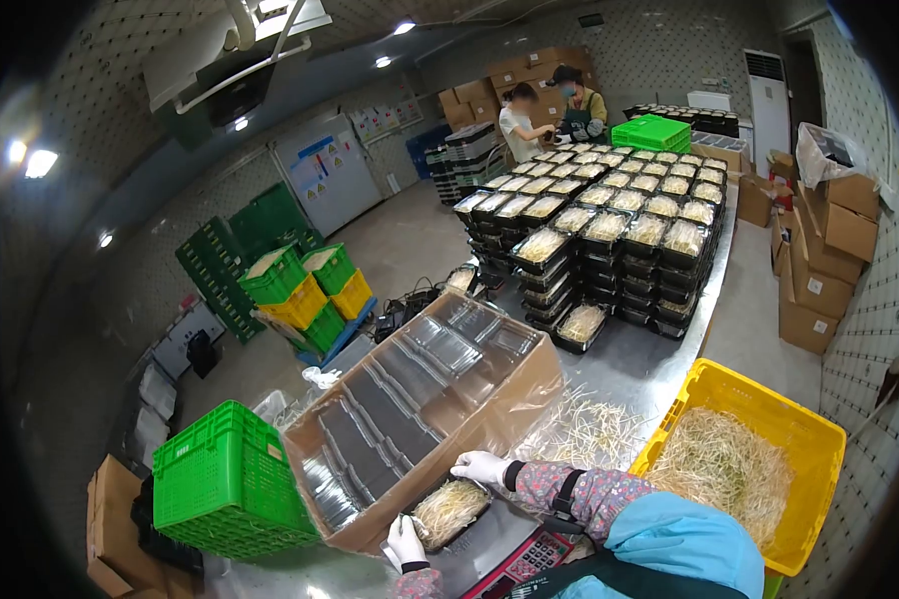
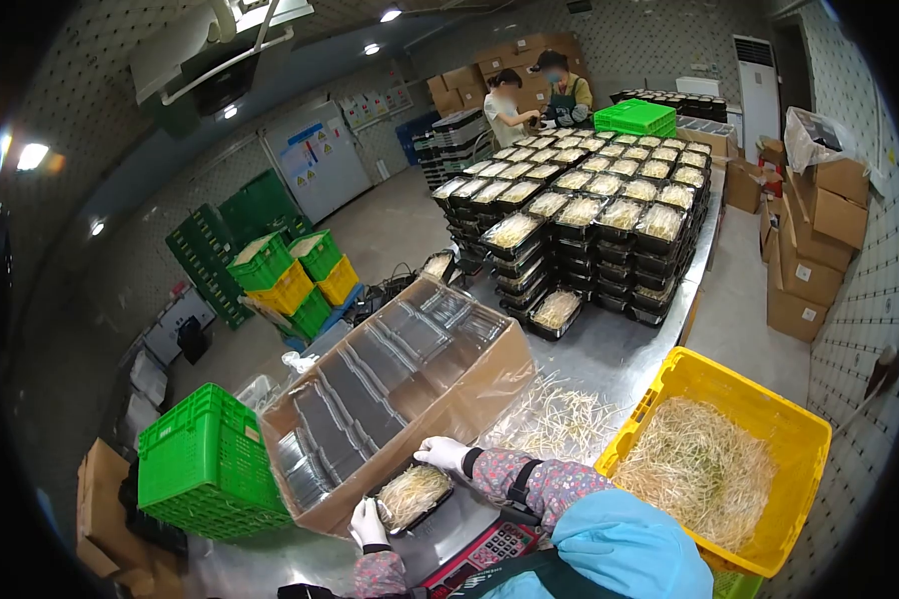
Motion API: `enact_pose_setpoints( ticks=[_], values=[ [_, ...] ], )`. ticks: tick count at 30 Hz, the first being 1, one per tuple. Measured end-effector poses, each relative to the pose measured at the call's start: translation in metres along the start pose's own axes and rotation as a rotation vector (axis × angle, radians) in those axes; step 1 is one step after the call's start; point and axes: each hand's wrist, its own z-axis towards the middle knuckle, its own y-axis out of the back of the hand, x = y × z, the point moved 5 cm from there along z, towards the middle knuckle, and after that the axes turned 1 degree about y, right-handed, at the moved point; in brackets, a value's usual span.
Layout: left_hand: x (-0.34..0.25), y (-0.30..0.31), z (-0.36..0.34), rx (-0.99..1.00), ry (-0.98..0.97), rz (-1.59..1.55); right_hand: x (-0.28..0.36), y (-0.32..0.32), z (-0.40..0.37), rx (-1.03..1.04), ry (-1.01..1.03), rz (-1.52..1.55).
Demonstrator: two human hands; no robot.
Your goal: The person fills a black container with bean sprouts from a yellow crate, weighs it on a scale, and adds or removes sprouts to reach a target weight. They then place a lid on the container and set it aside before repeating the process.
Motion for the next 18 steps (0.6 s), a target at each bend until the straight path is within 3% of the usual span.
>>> enact_pose_setpoints(
  ticks=[3,6,11,18],
  values=[
    [-0.010,-0.002,-0.002,0.112,0.169,-0.384,-0.029,-0.011,0.020,0.033,-0.023,0.344],
    [0.024,-0.001,0.015,0.062,0.199,-0.423,-0.033,-0.019,0.022,0.031,-0.023,0.514],
    [0.033,-0.004,0.019,-0.024,0.219,-0.481,-0.045,-0.030,0.027,-0.108,-0.003,0.557],
    [0.030,-0.005,0.021,-0.003,0.225,-0.555,-0.050,-0.030,0.026,-0.132,-0.005,0.474]
  ],
)
